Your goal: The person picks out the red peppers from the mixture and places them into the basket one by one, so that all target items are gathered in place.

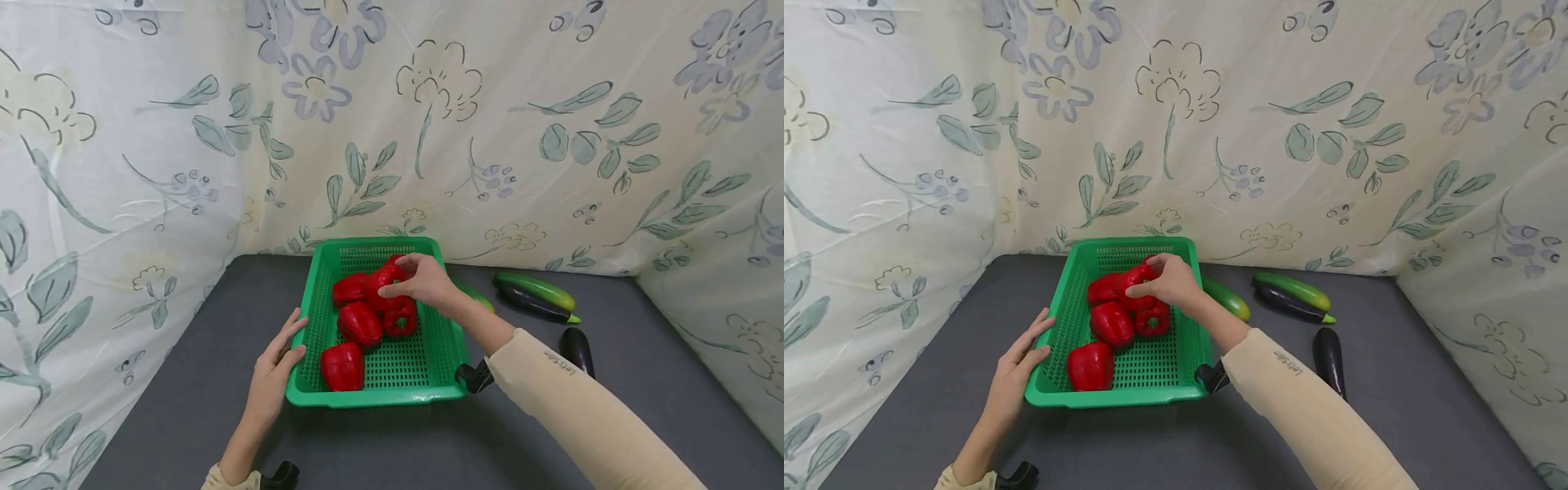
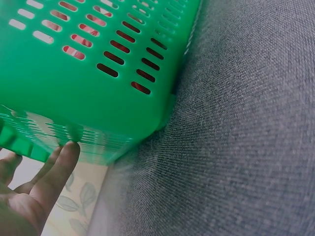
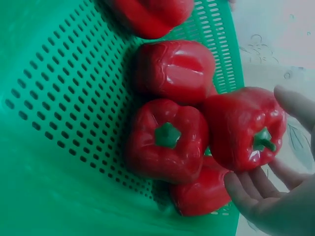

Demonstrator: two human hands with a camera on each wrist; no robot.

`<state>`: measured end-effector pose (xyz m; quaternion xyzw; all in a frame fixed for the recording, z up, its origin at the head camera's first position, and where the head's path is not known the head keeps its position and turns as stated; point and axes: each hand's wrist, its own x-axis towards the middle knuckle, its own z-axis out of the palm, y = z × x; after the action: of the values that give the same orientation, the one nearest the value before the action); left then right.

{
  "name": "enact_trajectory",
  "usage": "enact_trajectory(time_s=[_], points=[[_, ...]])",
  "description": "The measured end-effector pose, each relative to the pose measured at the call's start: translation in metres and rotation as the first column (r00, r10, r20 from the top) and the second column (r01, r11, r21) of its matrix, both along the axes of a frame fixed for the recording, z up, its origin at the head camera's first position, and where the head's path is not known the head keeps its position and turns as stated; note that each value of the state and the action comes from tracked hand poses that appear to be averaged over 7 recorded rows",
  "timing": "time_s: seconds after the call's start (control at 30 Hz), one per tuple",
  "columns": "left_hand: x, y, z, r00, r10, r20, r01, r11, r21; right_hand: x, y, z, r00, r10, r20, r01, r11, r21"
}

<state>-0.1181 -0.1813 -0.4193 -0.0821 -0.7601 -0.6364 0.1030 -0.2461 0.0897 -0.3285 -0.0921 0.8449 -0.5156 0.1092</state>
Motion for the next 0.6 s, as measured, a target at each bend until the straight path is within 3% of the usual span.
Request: enact_trajectory(time_s=[0.27,0.6], points=[[-0.001,-0.001,0.000,1.000,-0.004,-0.016,0.004,1.000,0.000,-0.003,-0.010,-0.003,0.997,-0.072,-0.033,0.075,0.991,0.109],[-0.006,-0.004,-0.001,1.000,-0.006,-0.031,0.006,1.000,-0.006,-0.016,-0.020,0.004,0.987,-0.138,-0.078,0.145,0.985,0.090]])
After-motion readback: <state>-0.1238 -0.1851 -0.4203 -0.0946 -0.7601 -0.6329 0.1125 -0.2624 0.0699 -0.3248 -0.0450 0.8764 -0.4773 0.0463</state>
